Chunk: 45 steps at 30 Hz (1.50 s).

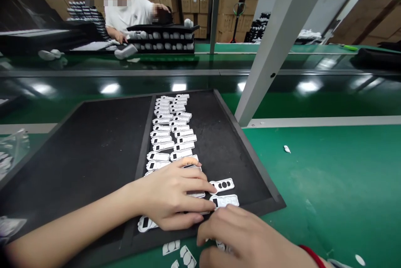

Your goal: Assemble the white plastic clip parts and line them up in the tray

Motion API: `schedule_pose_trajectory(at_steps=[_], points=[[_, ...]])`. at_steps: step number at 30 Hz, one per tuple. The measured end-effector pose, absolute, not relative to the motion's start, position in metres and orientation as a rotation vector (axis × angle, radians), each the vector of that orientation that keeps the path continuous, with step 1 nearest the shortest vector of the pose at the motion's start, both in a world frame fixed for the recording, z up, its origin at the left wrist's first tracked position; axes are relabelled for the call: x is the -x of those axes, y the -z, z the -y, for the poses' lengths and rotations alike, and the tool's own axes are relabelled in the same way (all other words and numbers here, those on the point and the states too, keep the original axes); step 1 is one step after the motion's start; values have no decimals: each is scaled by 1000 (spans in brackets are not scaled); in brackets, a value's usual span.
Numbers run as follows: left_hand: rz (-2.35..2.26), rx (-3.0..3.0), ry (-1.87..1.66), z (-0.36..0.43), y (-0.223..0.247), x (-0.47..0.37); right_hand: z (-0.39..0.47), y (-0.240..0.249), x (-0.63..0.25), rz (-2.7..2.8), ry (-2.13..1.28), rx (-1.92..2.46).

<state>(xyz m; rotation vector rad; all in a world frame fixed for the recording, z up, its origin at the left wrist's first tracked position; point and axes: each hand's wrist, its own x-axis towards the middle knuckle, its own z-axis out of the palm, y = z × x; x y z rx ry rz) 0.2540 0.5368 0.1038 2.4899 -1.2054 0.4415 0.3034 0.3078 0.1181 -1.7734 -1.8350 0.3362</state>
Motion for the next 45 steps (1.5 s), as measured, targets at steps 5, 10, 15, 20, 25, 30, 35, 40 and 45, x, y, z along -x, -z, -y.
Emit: schedule_pose_trajectory(at_steps=[5, 10, 15, 20, 25, 30, 35, 40, 45], points=[[1184, -2482, -491, -537, -104, -253, -310, -127, -339, 1301, -444, 1992], [1131, -2466, -508, -536, -103, -252, -311, -118, -357, 1103, -500, 2147], [1108, -2461, -495, -536, -104, -252, -311, -114, -356, 1165, -490, 2098], [793, -2439, -606, -534, -112, -252, -312, -117, -348, 924, -551, 2000], [635, -2267, -554, -522, -114, -250, -315, -114, -332, 737, -822, 1660], [498, -2080, -512, -514, -114, -245, -314, -107, -324, 807, -599, 1751], [319, -2021, -469, -512, -115, -243, -315, -110, -322, 1059, -35, 1947], [393, -2123, -518, -510, -108, -243, -317, -110, -323, 1082, -40, 1993], [444, -2147, -518, -511, -104, -244, -316, -104, -322, 1118, -159, 1991]])
